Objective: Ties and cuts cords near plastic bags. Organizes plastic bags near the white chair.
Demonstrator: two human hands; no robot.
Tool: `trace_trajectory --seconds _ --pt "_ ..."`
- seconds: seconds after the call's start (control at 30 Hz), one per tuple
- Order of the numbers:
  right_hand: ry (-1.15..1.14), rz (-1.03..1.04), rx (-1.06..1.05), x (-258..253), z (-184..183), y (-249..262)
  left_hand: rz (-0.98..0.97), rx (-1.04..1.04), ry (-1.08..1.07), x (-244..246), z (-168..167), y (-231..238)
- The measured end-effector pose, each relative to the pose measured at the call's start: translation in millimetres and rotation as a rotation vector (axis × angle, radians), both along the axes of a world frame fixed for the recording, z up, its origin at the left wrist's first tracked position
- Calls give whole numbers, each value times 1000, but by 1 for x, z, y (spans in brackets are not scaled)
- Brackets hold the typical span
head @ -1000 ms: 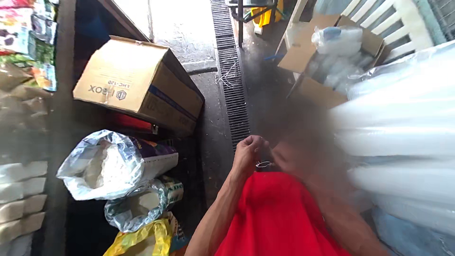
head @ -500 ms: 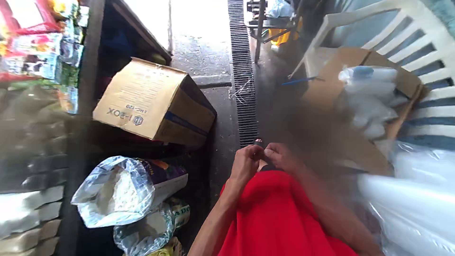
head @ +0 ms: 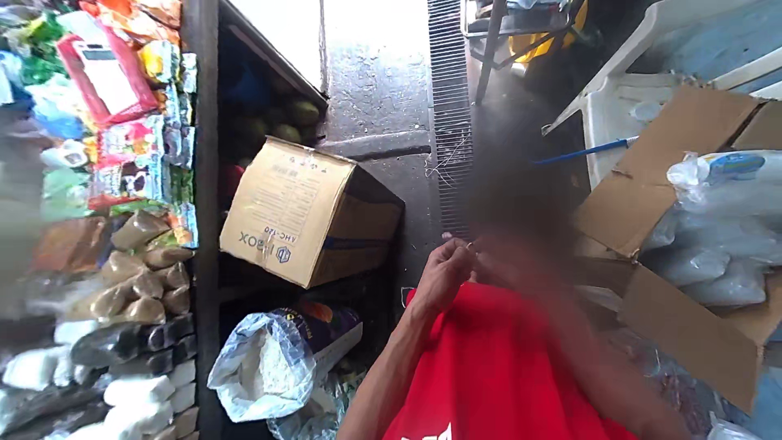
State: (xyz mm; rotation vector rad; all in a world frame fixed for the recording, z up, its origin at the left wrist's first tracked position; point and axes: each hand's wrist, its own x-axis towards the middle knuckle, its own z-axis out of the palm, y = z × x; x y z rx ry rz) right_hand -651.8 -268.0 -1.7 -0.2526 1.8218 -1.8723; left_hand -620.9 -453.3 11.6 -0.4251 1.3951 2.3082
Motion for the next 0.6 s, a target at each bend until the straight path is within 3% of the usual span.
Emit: trace_trajectory --seconds 0.3,0.6 --pt "436 -329 257 -108 5 -31 -184 29 31 -152 3 -22" --pt "763 -379 600 -179 8 -8 -531 -417 291 -267 15 -7"
